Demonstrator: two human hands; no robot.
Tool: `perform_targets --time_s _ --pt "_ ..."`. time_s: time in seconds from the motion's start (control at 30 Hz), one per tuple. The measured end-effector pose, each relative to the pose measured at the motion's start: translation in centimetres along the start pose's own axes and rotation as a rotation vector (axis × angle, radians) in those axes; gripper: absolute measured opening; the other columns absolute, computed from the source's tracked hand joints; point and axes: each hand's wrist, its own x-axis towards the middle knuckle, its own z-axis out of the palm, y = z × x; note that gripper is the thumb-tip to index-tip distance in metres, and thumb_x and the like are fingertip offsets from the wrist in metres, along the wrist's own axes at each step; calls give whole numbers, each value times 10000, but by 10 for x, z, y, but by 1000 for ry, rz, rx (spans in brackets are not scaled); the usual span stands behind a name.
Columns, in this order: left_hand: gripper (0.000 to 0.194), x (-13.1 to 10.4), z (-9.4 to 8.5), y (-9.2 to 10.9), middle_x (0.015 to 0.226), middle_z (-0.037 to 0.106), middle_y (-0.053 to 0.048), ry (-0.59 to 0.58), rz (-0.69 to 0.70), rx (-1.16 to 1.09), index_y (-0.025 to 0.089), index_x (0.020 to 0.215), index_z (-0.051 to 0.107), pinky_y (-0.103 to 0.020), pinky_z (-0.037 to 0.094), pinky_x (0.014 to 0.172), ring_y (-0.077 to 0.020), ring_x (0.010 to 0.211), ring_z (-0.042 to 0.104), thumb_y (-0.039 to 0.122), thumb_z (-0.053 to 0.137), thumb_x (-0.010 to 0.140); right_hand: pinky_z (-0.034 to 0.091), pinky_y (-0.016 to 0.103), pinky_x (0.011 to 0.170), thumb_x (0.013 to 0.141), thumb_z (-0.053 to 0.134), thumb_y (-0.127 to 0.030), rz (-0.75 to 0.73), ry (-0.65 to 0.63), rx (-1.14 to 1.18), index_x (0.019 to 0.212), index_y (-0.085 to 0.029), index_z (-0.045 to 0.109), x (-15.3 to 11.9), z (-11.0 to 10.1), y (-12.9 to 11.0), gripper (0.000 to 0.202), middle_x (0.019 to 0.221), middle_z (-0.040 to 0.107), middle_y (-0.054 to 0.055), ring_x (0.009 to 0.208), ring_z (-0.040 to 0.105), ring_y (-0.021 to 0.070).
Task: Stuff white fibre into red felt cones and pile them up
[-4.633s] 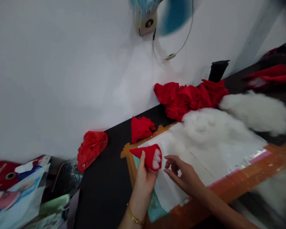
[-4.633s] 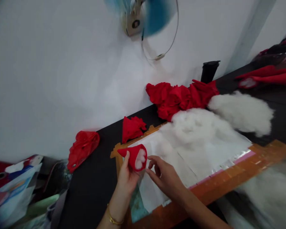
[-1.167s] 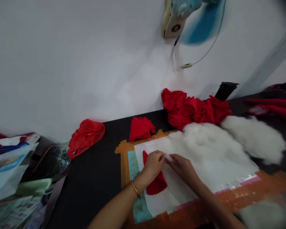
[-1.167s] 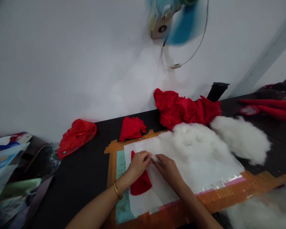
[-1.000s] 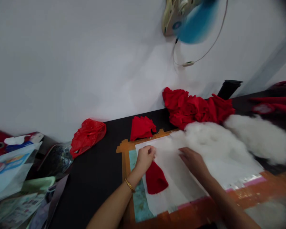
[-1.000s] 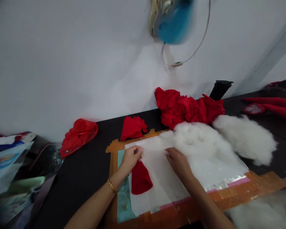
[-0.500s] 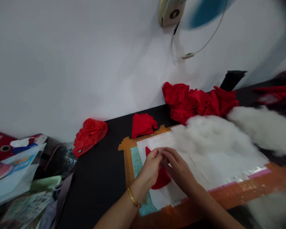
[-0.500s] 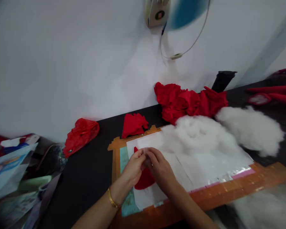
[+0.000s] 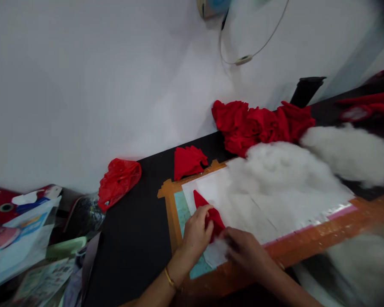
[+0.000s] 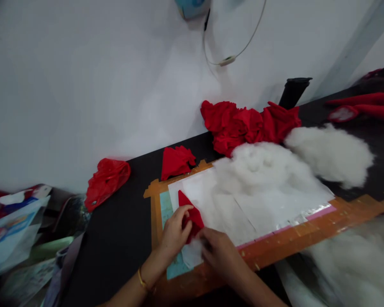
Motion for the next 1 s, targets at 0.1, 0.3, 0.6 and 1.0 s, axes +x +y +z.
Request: perform_targets --time_s 0.1,0.3,0.6,1.0 --pt "195 12 6 16 981 671 -39 7 44 -24 232 1011 625 -338 481 853 -197 936 616 168 485 892 495 284 615 798 474 -157 -83 246 -183 864 -210 626 20 10 11 174 819 653 51 666 613 169" --pt "122 23 11 36 935 698 -44 86 17 -60 228 934 650 -323 493 778 -203 877 642 206 540 887 526 275 671 853 504 -284 -52 307 201 777 -206 617 38 -2 2 157 737 651 20 710 625 181" --pt "162 12 10 55 879 672 -62 -54 253 -46 225 944 688 -313 487 759 -195 840 615 239 528 916 496 267 512 726 591 -336 33 501 415 572 -218 552 31 19 20 197 539 608 7 523 535 165" --pt "569 12 4 33 1165 636 -92 520 -481 -1183 251 1316 428 -351 554 841 -227 1000 664 425 643 818 565 336 714 786 626 -350 -13 343 496 1018 -190 687 42 42 -19 289 964 746 67 817 682 249"
